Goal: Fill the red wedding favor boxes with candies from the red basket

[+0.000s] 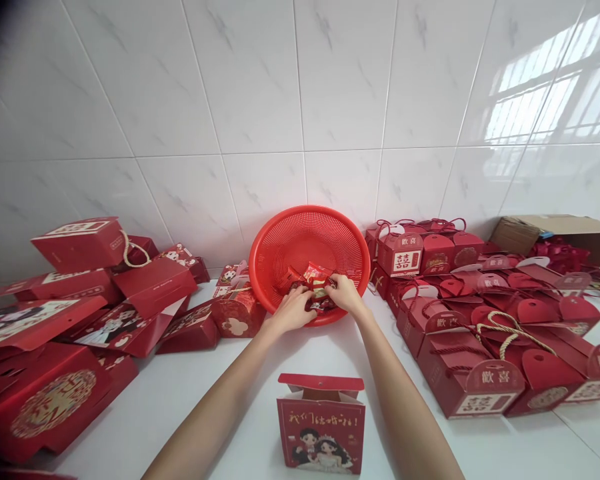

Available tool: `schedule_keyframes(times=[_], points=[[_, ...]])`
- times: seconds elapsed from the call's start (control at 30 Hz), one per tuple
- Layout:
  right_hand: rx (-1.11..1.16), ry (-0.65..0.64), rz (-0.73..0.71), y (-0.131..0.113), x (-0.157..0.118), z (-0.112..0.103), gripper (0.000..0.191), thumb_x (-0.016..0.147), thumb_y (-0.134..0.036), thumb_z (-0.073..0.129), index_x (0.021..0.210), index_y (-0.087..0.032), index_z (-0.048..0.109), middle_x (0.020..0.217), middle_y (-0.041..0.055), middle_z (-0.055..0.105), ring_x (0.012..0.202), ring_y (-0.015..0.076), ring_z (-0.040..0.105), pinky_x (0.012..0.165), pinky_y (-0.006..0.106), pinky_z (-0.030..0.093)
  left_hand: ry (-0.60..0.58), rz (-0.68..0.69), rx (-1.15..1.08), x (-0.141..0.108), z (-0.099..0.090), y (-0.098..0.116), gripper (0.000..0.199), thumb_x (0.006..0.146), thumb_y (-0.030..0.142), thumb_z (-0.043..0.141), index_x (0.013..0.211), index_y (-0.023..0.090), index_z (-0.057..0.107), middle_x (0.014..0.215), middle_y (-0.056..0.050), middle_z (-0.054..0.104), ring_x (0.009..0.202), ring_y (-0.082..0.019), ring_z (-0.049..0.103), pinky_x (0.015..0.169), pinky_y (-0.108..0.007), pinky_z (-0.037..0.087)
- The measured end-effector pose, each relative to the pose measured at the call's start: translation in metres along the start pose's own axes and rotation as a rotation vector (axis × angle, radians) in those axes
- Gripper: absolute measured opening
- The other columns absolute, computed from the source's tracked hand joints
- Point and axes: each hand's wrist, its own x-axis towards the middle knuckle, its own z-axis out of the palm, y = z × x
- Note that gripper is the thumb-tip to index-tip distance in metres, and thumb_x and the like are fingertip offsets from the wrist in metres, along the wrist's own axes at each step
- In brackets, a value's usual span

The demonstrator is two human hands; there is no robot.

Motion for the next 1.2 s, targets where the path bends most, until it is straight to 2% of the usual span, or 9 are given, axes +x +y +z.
schedule_keyframes(times=[0.1, 0.23, 0.4, 0.5, 0.67, 0.9, 1.03, 1.2], points=[[-0.015, 0.044, -0.025, 0.0, 0.002, 0.005, 0.009, 0.074, -0.024, 0.051, 0.067, -0.021, 0.05, 0.066, -0.0005, 0.055, 0.067, 0.0174, 0.054, 0.064, 0.026, 0.038, -0.007, 0.002, 0.007, 0.0, -0.001, -0.001, 0.04, 0.082, 0.033, 0.054, 0.118, 0.021, 0.066, 0.129, -0.012, 0.058, 0.125, -0.034, 0.05, 0.105, -0.047, 0.043], [-0.044, 0.146, -0.037, 0.005, 0.005, 0.016, 0.005, 0.075, -0.021, 0.05, 0.075, -0.02, 0.055, 0.085, 0.0062, 0.058, 0.084, 0.0219, 0.056, 0.075, 0.03, 0.042, -0.026, 0.008, 0.023, -0.001, -0.002, -0.002, 0.03, 0.082, 0.031, 0.055, 0.105, 0.024, 0.072, 0.128, -0.01, 0.058, 0.127, -0.033, 0.048, 0.105, -0.047, 0.043], [-0.112, 0.172, -0.114, 0.018, 0.008, 0.026, 0.009, 0.077, -0.016, 0.05, 0.08, -0.019, 0.058, 0.102, 0.0099, 0.059, 0.094, 0.0227, 0.057, 0.08, 0.031, 0.043, -0.079, 0.022, 0.014, -0.002, -0.003, -0.002, 0.033, 0.082, 0.03, 0.056, 0.11, 0.025, 0.072, 0.148, -0.01, 0.046, 0.141, -0.032, 0.036, 0.112, -0.05, 0.035], [-0.16, 0.137, -0.158, 0.022, 0.009, 0.027, 0.012, 0.076, -0.013, 0.051, 0.081, -0.019, 0.06, 0.1, 0.0091, 0.061, 0.091, 0.022, 0.058, 0.078, 0.029, 0.043, -0.103, 0.025, 0.008, -0.003, -0.004, -0.002, 0.034, 0.083, 0.03, 0.056, 0.112, 0.024, 0.071, 0.155, -0.011, 0.036, 0.147, -0.032, 0.028, 0.115, -0.052, 0.031], [-0.174, 0.124, -0.137, 0.016, 0.007, 0.018, 0.005, 0.074, -0.015, 0.054, 0.072, -0.018, 0.058, 0.087, 0.0081, 0.06, 0.078, 0.0196, 0.056, 0.072, 0.028, 0.04, -0.113, 0.037, 0.041, -0.004, -0.005, -0.003, 0.032, 0.082, 0.031, 0.058, 0.111, 0.024, 0.071, 0.154, -0.011, 0.038, 0.145, -0.033, 0.031, 0.114, -0.051, 0.032], [-0.156, 0.154, -0.086, 0.008, 0.003, 0.004, 0.01, 0.072, -0.019, 0.053, 0.063, -0.02, 0.048, 0.065, 0.0022, 0.056, 0.062, 0.0164, 0.049, 0.06, 0.027, 0.032, -0.112, 0.077, 0.118, -0.005, -0.007, 0.001, 0.029, 0.078, 0.033, 0.061, 0.101, 0.021, 0.073, 0.128, -0.012, 0.055, 0.13, -0.032, 0.045, 0.108, -0.047, 0.038], [-0.051, 0.256, -0.056, 0.005, 0.001, -0.004, 0.018, 0.071, -0.027, 0.054, 0.058, -0.022, 0.043, 0.055, -0.0016, 0.049, 0.054, 0.0149, 0.044, 0.055, 0.027, 0.029, -0.11, 0.071, 0.097, -0.007, -0.009, 0.003, 0.027, 0.078, 0.032, 0.06, 0.099, 0.022, 0.073, 0.128, -0.011, 0.055, 0.129, -0.031, 0.045, 0.108, -0.047, 0.038], [0.212, 0.41, -0.073, 0.006, 0.002, -0.007, 0.02, 0.073, -0.04, 0.056, 0.066, -0.022, 0.051, 0.063, 0.0006, 0.059, 0.061, 0.0182, 0.054, 0.06, 0.028, 0.039, -0.114, 0.063, 0.07, -0.008, -0.011, 0.004, 0.024, 0.079, 0.032, 0.059, 0.096, 0.022, 0.072, 0.134, -0.01, 0.053, 0.132, -0.031, 0.043, 0.11, -0.047, 0.036]])
